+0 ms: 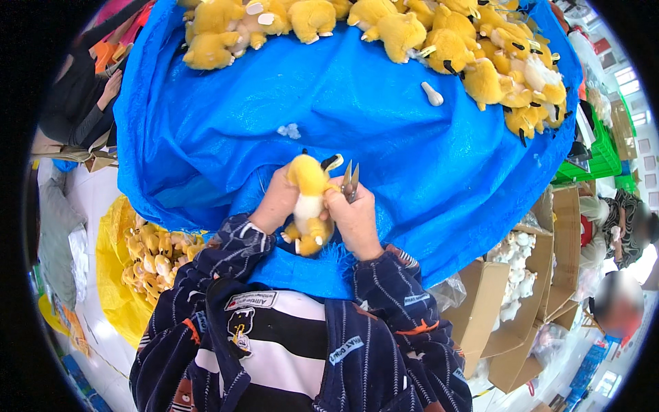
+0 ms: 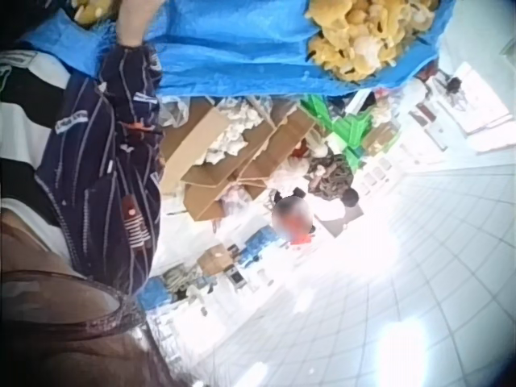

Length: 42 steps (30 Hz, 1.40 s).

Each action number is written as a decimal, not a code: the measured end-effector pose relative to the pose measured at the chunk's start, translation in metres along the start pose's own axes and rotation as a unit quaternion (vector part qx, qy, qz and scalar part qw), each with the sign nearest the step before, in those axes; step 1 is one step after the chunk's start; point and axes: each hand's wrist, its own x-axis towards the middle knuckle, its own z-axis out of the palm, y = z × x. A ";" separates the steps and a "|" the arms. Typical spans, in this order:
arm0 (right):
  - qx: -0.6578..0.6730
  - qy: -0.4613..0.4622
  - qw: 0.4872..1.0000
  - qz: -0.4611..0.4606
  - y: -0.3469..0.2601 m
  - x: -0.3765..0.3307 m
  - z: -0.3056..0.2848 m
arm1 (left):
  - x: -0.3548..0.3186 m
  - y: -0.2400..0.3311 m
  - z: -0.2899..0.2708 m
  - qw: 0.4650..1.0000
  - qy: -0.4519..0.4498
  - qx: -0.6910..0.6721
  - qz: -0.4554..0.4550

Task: The person repeatedly picks up small yellow plush toys from a blue tarp, uses scissors to trim loose threads or excess fabric, and places the finished items into a nearby cardboard box. The process is repeated for multiple units in a consistent sequence.

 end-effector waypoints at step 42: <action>-0.483 0.113 0.800 -0.336 0.000 -0.013 -0.011 | -0.016 0.018 0.016 0.982 0.113 -0.126 0.081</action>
